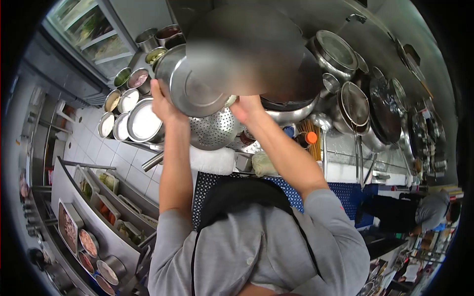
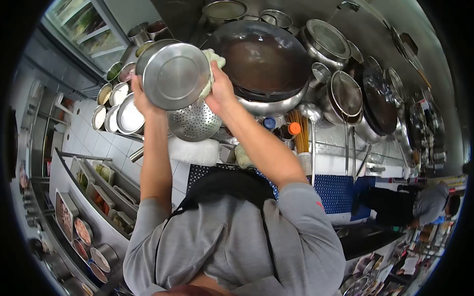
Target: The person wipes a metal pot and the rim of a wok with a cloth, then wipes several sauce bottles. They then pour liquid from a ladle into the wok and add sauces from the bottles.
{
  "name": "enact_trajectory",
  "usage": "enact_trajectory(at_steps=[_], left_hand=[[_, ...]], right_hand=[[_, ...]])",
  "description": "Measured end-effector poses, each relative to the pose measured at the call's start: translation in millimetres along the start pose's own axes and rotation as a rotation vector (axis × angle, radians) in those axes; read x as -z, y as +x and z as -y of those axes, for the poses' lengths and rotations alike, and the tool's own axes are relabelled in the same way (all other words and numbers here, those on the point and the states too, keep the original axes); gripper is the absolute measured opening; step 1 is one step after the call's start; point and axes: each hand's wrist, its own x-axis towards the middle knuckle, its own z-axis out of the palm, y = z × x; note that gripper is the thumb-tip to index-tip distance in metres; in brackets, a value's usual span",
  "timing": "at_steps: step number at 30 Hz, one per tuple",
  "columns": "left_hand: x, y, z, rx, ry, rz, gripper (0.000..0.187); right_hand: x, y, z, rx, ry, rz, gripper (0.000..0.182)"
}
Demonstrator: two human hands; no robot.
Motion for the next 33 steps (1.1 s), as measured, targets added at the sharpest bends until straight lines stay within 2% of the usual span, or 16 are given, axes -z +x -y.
enact_trajectory(at_steps=[4,7,8,11,13,14,16,18,20,21,23,26,28,31,32,33], left_hand=[[22,1,42,0.115,-0.125,-0.014,0.042],[29,-12,55,0.101,0.031,-0.126,0.05],[27,-24,51,0.115,0.051,-0.097,0.052],[30,-48,47,0.152,0.084,0.298,0.042],[12,-56,46,0.054,0.067,0.219,0.036],[7,-57,48,0.009,0.056,0.175,0.034],[20,-28,46,-0.002,0.173,0.054,0.03],[35,-19,42,-0.011,0.235,0.033,0.029],[30,-30,38,-0.116,0.25,0.002,0.028],[9,-50,34,-0.212,0.255,-0.011,0.026],[13,-49,45,-0.197,0.291,0.011,0.025],[21,-24,46,-0.102,0.333,0.085,0.034],[13,-48,41,0.153,-0.069,0.305,0.045],[-8,-23,32,0.2,0.101,-0.054,0.051],[-3,-12,36,0.2,0.049,-0.102,0.047],[20,17,48,0.141,0.144,-0.17,0.046]], right_hand=[[-6,-28,-20,0.187,0.009,-0.181,0.041],[15,-19,-20,0.271,-0.201,-0.178,0.036],[22,-1,-4,0.238,-0.218,-0.189,0.032],[17,19,27,0.258,-0.249,-0.179,0.027],[11,22,30,0.367,-0.341,-0.196,0.024],[10,13,19,0.421,-0.471,-0.216,0.026],[17,4,-1,0.884,-0.889,-0.157,0.031],[-7,-18,8,1.121,-1.261,-0.088,0.036],[-28,-18,20,1.096,-1.603,0.038,0.037],[-39,-13,23,0.954,-1.541,0.06,0.038],[-57,3,26,0.689,-1.409,0.115,0.041],[-41,-6,-15,1.238,-1.435,0.267,0.042],[-36,-24,-11,1.346,-1.535,0.273,0.044],[-13,-5,17,1.515,-1.493,0.207,0.047],[0,7,18,1.444,-1.436,0.111,0.045],[3,6,25,1.253,-1.31,0.031,0.039]])
